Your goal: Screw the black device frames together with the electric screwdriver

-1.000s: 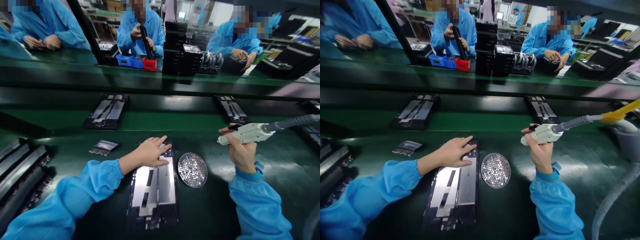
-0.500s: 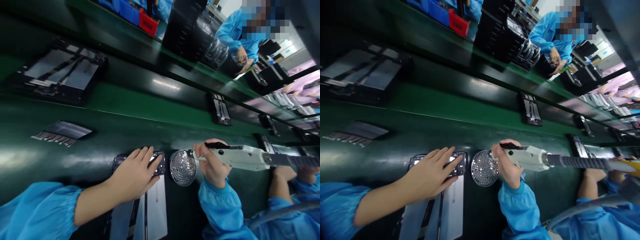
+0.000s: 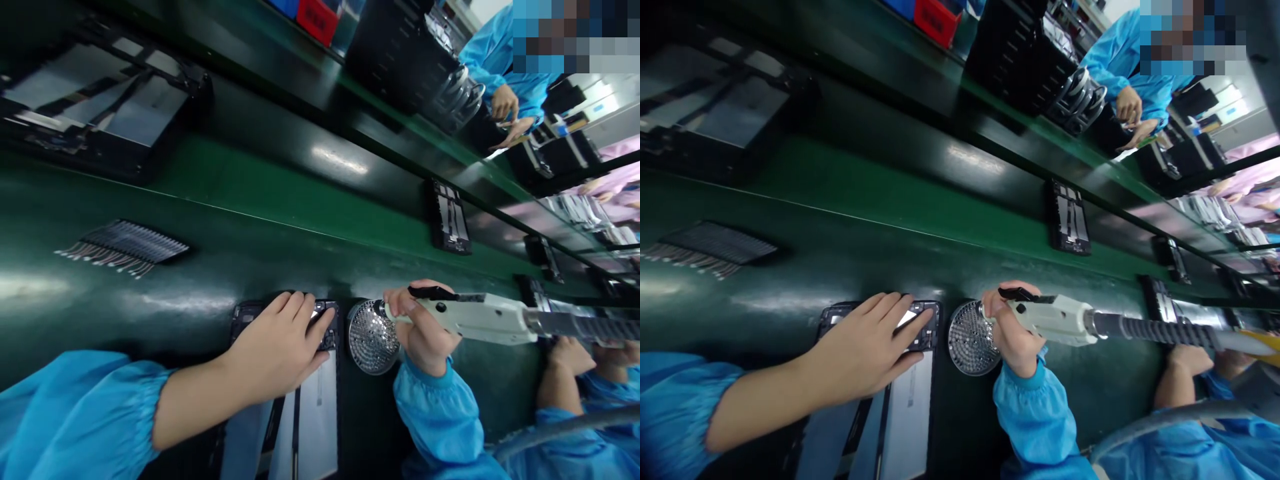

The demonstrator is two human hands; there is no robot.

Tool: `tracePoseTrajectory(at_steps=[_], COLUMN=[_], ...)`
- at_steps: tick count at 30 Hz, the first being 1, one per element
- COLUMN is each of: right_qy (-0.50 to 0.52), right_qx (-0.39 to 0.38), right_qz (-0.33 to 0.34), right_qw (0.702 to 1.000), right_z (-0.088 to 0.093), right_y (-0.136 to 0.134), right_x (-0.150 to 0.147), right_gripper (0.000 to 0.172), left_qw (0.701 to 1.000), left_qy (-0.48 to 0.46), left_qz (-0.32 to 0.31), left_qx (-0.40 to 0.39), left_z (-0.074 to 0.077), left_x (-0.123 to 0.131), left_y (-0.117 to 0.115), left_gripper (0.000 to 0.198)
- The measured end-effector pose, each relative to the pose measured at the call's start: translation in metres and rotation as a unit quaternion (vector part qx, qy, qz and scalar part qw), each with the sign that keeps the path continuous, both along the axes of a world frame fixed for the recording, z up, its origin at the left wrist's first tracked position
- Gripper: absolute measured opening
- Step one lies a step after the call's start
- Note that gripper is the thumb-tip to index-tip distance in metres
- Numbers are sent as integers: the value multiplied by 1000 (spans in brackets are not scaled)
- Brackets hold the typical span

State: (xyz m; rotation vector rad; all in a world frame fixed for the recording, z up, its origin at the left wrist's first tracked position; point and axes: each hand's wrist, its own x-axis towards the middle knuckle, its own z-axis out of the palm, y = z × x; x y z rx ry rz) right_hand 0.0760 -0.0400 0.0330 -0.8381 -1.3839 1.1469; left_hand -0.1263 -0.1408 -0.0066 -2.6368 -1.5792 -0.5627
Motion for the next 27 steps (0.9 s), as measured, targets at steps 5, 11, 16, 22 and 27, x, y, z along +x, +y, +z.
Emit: tracePoseTrajectory(at_steps=[5, 11, 16, 22, 27], right_qy=[0, -2, -26, -11, -23], right_qx=[8, 1, 21, 76, 30], right_qz=[5, -2, -16, 31, 82], right_qw=[1000, 1000, 999, 997, 996], right_z=[-1, -3, 4, 38, 38], right_y=[2, 3, -2, -15, -27], right_x=[1, -2, 0, -8, -32], right_gripper=[26, 21, 27, 27, 25], left_qw=[1000, 1000, 1000, 999, 1000], left_qy=[4, 6, -8, -16, -19], left_qz=[0, 4, -9, -19, -13], left_qx=[2, 9, -12, -27, -19], left_z=[-1, 0, -3, -3, -3], left_x=[0, 5, 9, 8, 9], left_y=[0, -4, -7, -7, -6], left_gripper=[52, 49, 48, 49, 50])
